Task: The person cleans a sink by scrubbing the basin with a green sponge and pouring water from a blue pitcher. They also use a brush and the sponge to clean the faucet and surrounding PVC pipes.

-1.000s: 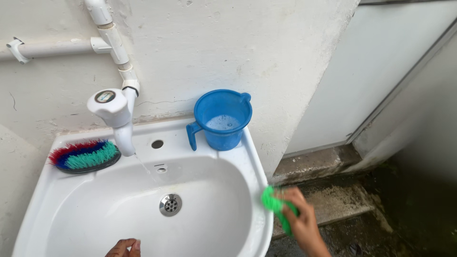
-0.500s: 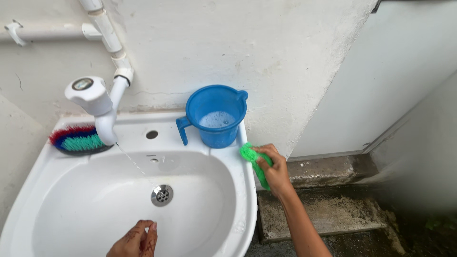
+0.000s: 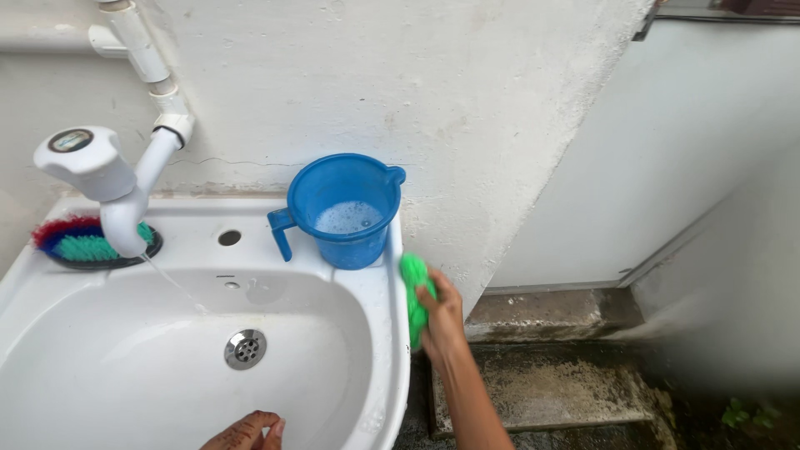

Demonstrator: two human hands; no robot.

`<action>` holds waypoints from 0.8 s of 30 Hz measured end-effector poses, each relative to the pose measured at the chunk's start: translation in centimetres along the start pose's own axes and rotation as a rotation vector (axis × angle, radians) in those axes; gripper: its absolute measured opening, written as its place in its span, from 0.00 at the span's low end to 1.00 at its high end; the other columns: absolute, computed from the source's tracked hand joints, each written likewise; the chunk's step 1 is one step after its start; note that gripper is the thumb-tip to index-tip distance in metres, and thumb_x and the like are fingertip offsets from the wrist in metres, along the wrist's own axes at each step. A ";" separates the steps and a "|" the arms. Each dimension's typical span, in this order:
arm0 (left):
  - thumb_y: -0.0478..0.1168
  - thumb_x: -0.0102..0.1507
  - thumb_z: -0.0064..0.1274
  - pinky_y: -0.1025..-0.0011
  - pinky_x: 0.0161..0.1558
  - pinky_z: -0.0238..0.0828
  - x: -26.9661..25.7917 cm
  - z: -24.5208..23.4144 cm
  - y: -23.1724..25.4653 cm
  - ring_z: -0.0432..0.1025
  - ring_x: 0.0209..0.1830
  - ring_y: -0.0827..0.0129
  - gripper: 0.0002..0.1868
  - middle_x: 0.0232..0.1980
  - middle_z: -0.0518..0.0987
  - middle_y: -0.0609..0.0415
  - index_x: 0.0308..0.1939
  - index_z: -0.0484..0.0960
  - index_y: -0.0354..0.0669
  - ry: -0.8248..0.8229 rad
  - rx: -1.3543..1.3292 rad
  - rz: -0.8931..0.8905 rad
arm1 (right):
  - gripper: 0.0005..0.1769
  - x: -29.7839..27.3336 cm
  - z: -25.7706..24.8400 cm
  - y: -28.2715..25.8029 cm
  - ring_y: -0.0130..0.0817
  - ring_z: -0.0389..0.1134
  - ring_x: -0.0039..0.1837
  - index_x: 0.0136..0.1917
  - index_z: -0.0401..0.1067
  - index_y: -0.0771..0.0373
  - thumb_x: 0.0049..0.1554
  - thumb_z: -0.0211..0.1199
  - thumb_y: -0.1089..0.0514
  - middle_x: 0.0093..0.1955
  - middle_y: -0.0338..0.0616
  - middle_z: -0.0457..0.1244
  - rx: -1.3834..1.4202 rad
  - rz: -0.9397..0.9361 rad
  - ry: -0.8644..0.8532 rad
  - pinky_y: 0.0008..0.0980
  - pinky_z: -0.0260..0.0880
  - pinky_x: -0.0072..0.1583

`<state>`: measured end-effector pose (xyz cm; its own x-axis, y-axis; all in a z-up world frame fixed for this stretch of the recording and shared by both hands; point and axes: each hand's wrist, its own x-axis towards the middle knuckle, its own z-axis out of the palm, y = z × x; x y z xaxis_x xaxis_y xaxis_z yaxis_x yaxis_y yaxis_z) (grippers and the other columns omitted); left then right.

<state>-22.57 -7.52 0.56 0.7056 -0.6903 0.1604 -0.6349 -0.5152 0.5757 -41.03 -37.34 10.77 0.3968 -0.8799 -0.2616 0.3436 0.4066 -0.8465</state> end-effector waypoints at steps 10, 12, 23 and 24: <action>0.32 0.62 0.53 0.69 0.35 0.79 0.8 -5.0 -0.2 0.77 0.24 0.77 0.01 0.28 0.82 0.51 0.36 0.77 0.38 0.147 0.385 1.087 | 0.23 5.2 1.9 -1.2 0.38 0.74 0.49 0.70 0.64 0.66 0.62 0.48 0.68 0.55 0.54 0.69 0.039 -0.052 -0.043 0.34 0.81 0.47; 0.41 0.58 0.57 0.73 0.31 0.79 -1.3 -3.9 1.2 0.78 0.21 0.78 0.07 0.24 0.83 0.56 0.36 0.82 0.42 0.179 0.056 0.561 | 0.25 0.8 -0.3 0.6 0.40 0.75 0.52 0.70 0.64 0.68 0.59 0.49 0.70 0.57 0.55 0.68 0.058 -0.009 -0.041 0.37 0.81 0.49; 0.43 0.59 0.63 0.65 0.38 0.80 -1.3 2.4 -6.0 0.82 0.25 0.67 0.10 0.23 0.83 0.49 0.33 0.85 0.40 0.122 0.059 0.003 | 0.29 8.3 1.0 1.1 0.37 0.74 0.46 0.75 0.58 0.67 0.62 0.54 0.62 0.54 0.59 0.69 0.129 0.083 0.028 0.36 0.82 0.47; 0.44 0.59 0.63 0.65 0.38 0.80 -1.3 2.8 -6.5 0.81 0.25 0.67 0.10 0.22 0.82 0.49 0.33 0.85 0.40 0.148 0.058 -0.014 | 0.28 8.8 1.3 1.2 0.37 0.73 0.45 0.74 0.61 0.67 0.62 0.54 0.61 0.54 0.59 0.69 0.091 0.080 0.029 0.37 0.81 0.47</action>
<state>-20.23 -4.72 -5.67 0.7503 -0.6028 0.2714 -0.6388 -0.5553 0.5325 -36.00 -44.25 8.11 0.4012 -0.8502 -0.3408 0.3883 0.4948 -0.7774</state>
